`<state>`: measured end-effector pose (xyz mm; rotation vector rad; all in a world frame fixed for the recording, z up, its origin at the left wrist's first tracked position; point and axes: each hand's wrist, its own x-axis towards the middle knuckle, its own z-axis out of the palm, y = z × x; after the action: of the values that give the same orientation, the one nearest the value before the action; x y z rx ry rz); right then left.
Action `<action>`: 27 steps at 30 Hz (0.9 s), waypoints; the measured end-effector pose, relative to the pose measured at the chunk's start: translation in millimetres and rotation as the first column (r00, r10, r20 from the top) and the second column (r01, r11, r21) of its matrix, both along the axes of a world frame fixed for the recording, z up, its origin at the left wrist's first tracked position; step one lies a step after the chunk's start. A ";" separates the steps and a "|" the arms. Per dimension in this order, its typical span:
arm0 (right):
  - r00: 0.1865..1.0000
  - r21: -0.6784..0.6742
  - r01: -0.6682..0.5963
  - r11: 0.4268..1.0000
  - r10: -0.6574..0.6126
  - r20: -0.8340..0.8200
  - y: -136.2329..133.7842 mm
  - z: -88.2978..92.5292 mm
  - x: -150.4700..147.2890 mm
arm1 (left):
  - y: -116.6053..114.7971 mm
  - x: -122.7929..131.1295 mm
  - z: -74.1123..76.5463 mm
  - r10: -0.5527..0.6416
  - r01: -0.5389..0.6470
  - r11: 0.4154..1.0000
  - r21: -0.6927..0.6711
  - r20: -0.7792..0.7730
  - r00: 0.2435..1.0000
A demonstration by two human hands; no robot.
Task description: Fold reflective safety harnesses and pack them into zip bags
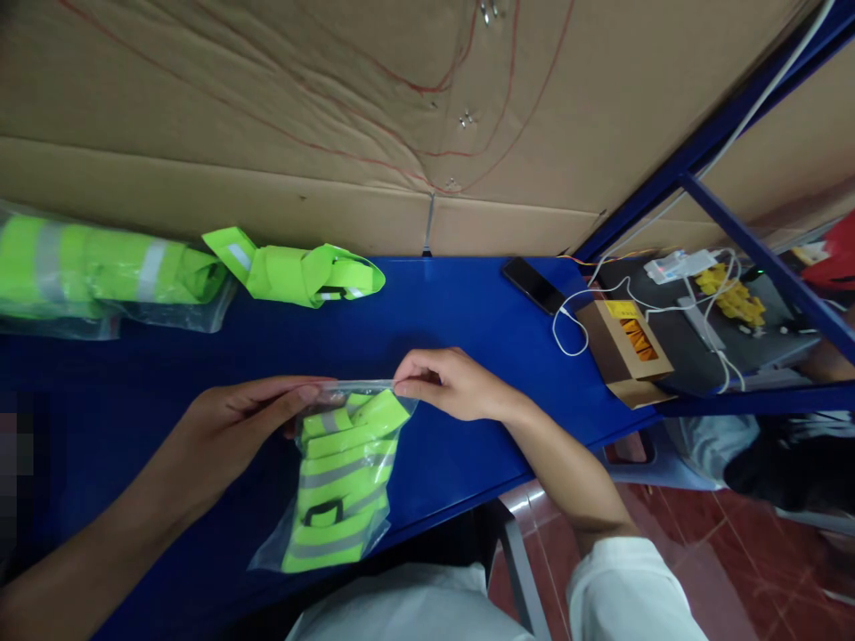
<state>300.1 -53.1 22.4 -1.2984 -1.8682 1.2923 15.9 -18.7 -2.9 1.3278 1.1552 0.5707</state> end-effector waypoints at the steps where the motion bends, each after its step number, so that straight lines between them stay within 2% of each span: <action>1: 1.000 0.021 0.004 1.000 -0.004 0.004 -0.4 -0.7 -1.3 | 0.1 1.3 0.5 0.009 -0.009 1.000 -0.010 0.020 1.000; 6: 1.000 0.025 0.017 1.000 -0.017 -0.017 -3.3 -2.5 -7.5 | -0.6 6.9 0.3 0.018 -0.013 0.999 -0.040 0.128 0.992; 12: 0.995 0.030 0.042 0.999 -0.039 -0.088 -5.2 -2.5 -9.0 | 0.9 3.7 -4.7 0.024 -0.007 0.989 -0.148 0.114 0.993; 15: 0.985 -0.030 0.077 0.997 -0.080 -0.151 -2.1 -4.7 -5.4 | 3.2 2.0 -3.3 -0.010 0.016 0.996 -0.088 0.069 0.998; 18: 0.979 -0.151 0.037 0.988 -0.066 -0.195 2.4 -7.6 -0.4 | 3.2 2.3 -1.0 -0.022 0.022 1.000 0.000 0.023 0.999; 20: 0.973 -0.187 0.017 0.982 -0.059 -0.223 4.3 -8.6 1.5 | 2.2 2.8 -0.4 -0.013 0.014 1.000 -0.006 0.036 0.999; 27: 0.960 -0.133 0.076 0.988 -0.108 -0.258 4.4 -5.7 -1.9 | 0.6 4.1 -2.3 -0.008 0.014 0.999 -0.046 0.114 0.993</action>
<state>298.2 -48.7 16.7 -1.1907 -1.5478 1.4707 20.0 -18.1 -5.1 1.2452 1.0612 0.6005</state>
